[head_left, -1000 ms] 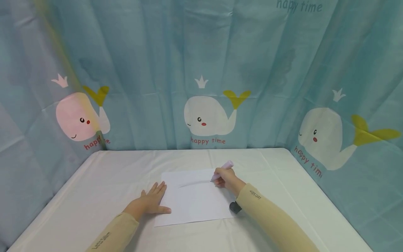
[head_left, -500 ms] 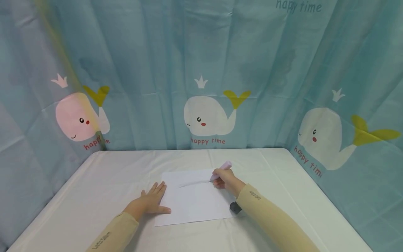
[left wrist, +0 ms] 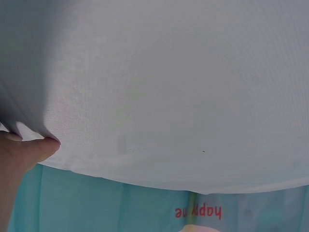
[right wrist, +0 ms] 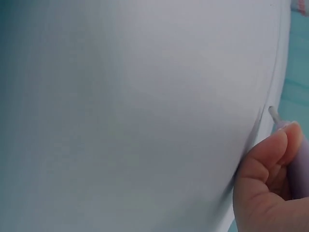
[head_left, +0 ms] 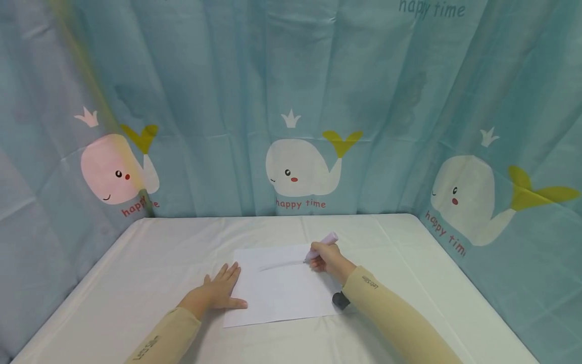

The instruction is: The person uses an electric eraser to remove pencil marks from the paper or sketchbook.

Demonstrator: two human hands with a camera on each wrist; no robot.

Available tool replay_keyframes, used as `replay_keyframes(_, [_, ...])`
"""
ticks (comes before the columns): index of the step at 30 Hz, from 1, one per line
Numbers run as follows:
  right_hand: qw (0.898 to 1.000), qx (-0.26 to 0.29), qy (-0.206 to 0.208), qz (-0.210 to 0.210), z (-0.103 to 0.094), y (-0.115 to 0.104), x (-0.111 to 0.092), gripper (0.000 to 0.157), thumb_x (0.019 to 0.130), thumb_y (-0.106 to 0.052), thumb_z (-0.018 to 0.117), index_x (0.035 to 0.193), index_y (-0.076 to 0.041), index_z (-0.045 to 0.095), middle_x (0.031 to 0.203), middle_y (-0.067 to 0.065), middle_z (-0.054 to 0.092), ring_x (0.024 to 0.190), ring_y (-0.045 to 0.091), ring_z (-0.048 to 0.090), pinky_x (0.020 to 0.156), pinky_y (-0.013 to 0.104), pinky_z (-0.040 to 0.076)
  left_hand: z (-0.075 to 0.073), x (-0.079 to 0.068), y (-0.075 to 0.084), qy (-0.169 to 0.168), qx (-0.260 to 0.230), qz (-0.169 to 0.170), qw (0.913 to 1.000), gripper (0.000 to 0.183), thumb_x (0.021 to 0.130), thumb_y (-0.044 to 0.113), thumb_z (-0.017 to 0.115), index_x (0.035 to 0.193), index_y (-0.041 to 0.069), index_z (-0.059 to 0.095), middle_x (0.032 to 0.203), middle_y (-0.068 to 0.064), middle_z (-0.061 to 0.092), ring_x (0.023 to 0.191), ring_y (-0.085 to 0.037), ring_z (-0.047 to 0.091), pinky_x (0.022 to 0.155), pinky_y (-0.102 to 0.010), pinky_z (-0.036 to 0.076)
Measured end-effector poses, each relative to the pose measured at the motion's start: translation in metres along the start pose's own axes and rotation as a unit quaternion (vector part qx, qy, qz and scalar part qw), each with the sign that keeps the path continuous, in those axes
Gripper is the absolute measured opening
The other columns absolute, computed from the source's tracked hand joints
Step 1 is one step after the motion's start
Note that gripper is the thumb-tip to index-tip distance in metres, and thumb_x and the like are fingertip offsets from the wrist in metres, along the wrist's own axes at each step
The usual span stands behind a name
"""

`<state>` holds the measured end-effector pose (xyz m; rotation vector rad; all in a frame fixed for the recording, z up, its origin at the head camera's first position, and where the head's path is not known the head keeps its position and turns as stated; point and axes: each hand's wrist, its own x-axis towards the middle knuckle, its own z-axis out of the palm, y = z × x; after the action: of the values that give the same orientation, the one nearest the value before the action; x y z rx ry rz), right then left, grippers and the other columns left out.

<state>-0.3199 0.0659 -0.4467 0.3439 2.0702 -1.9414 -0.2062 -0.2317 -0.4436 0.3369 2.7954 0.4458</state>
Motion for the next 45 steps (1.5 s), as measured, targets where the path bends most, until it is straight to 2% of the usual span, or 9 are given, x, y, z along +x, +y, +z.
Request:
replay_keyframes(8, [1.0,0.007,-0.003,0.004,0.0012,0.0,-0.0006,0.015,0.081,-0.007,0.059,0.091,0.004,0.057,0.059,0.007,0.057,0.045,0.011,0.053,0.046,0.023,0.048,0.0017,0.0003,-0.0015,0.001,-0.002,0.002,1.0,0.108,0.078,0.058,0.072,0.149,-0.007,0.024,0.158,-0.025,0.014,0.144,-0.047,0.007,0.101,-0.077,0.006])
replay_keyframes(15, [0.999,-0.001,-0.033,0.012,0.0019,-0.0023,-0.0036,0.018,0.082,-0.007,0.059,0.094,0.005,0.056,0.062,0.008,0.059,0.045,0.01,0.052,0.046,0.021,0.047,0.0034,0.0019,-0.0018,0.003,0.002,0.0,1.0,0.107,0.078,0.059,0.071,0.149,-0.007,0.025,0.158,-0.025,0.014,0.144,-0.047,0.007,0.101,-0.077,0.006])
replay_keyframes(24, [1.0,-0.007,-0.021,0.01,0.002,-0.0035,-0.0013,0.019,0.082,-0.009,0.061,0.095,0.004,0.057,0.059,0.007,0.057,0.045,0.011,0.052,0.045,0.022,0.047,0.0008,0.0004,0.0009,0.004,0.008,-0.005,0.9999,0.107,0.078,0.059,0.071,0.149,-0.007,0.025,0.158,-0.025,0.015,0.144,-0.046,0.008,0.101,-0.077,0.007])
replay_keyframes(31, [1.0,0.019,-0.021,0.007,-0.0012,-0.0049,-0.0026,0.02,0.084,-0.01,0.06,0.095,0.006,0.058,0.061,0.008,0.059,0.049,0.013,0.057,0.051,0.025,0.051,-0.0022,-0.0013,0.0052,0.002,0.005,-0.005,1.0,0.105,0.079,0.056,0.072,0.148,-0.008,0.026,0.157,-0.026,0.016,0.143,-0.047,0.008,0.101,-0.076,0.007])
replay_keyframes(37, [1.0,0.03,-0.006,0.001,0.0027,-0.0058,-0.0047,0.017,0.084,-0.008,0.059,0.095,0.005,0.056,0.06,0.009,0.057,0.045,0.012,0.053,0.048,0.023,0.049,-0.002,-0.0019,0.0054,0.003,0.003,-0.004,1.0,0.105,0.079,0.056,0.072,0.148,-0.008,0.026,0.157,-0.026,0.016,0.143,-0.047,0.009,0.102,-0.076,0.007])
replay_keyframes(45, [1.0,0.011,-0.005,0.006,0.0046,-0.0053,-0.0029,0.019,0.082,-0.006,0.06,0.096,0.006,0.056,0.059,0.008,0.058,0.044,0.011,0.053,0.047,0.022,0.048,0.0002,0.0012,0.0015,0.001,0.008,-0.007,0.9999,0.107,0.078,0.06,0.071,0.149,-0.007,0.025,0.157,-0.025,0.015,0.144,-0.047,0.008,0.101,-0.077,0.007])
